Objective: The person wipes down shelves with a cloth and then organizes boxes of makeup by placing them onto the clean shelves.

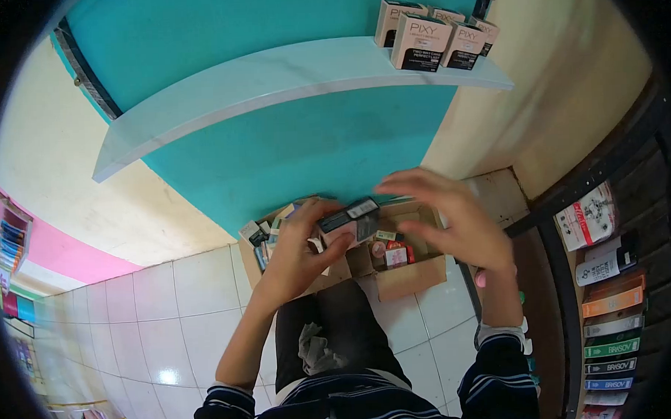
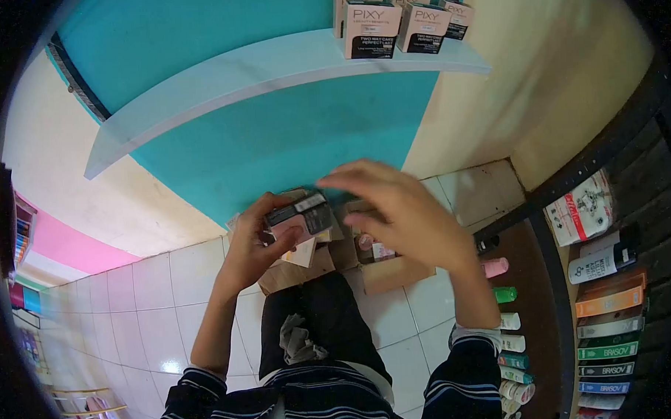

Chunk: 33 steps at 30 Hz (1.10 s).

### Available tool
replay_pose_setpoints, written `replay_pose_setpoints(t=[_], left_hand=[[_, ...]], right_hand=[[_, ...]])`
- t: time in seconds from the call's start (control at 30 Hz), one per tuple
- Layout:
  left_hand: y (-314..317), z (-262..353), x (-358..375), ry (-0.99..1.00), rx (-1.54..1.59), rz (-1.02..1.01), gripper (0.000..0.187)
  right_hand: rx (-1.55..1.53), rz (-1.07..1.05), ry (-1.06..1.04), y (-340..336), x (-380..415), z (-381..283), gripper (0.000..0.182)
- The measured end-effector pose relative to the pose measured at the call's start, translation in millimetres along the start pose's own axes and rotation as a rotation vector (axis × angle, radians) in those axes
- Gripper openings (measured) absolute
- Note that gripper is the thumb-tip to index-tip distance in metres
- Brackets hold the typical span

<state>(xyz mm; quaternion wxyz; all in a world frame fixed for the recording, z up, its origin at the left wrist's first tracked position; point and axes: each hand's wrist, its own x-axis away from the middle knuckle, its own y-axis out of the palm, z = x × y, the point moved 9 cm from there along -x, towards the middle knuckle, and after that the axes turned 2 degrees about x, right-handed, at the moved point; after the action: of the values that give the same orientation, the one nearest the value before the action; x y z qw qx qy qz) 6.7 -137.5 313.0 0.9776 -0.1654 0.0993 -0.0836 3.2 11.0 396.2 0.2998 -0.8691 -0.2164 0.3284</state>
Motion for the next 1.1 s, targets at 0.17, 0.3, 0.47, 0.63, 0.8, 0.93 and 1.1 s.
replay_pose_setpoints(t=[0.17, 0.3, 0.47, 0.63, 0.8, 0.93, 1.1], left_hand=[[12, 32, 0, 0.218, -0.265, -0.07, 0.036], [8, 27, 14, 0.23, -0.05, 0.046, 0.042], [11, -12, 32, 0.057, 0.065, 0.017, 0.042], [8, -32, 44, -0.023, 0.116, 0.026, 0.042], [1, -45, 50, -0.071, 0.149, 0.057, 0.04], [0, -48, 51, -0.085, 0.153, 0.071, 0.039], [-1, -50, 53, -0.097, 0.141, 0.07, 0.039]], right_hand=[[0.056, -0.159, 0.109, 43, 7, 29, 0.031], [-0.201, 0.356, 0.189, -55, 10, 66, 0.031], [-0.197, 0.78, 0.189, -190, 9, 130, 0.044], [0.004, 0.588, 0.279, -213, -26, 173, 0.044], [0.025, 0.393, 0.295, -209, -43, 181, 0.045], [-0.003, 0.375, 0.299, -205, -42, 191, 0.049], [-0.007, 0.522, 0.319, -207, -36, 179, 0.059]])
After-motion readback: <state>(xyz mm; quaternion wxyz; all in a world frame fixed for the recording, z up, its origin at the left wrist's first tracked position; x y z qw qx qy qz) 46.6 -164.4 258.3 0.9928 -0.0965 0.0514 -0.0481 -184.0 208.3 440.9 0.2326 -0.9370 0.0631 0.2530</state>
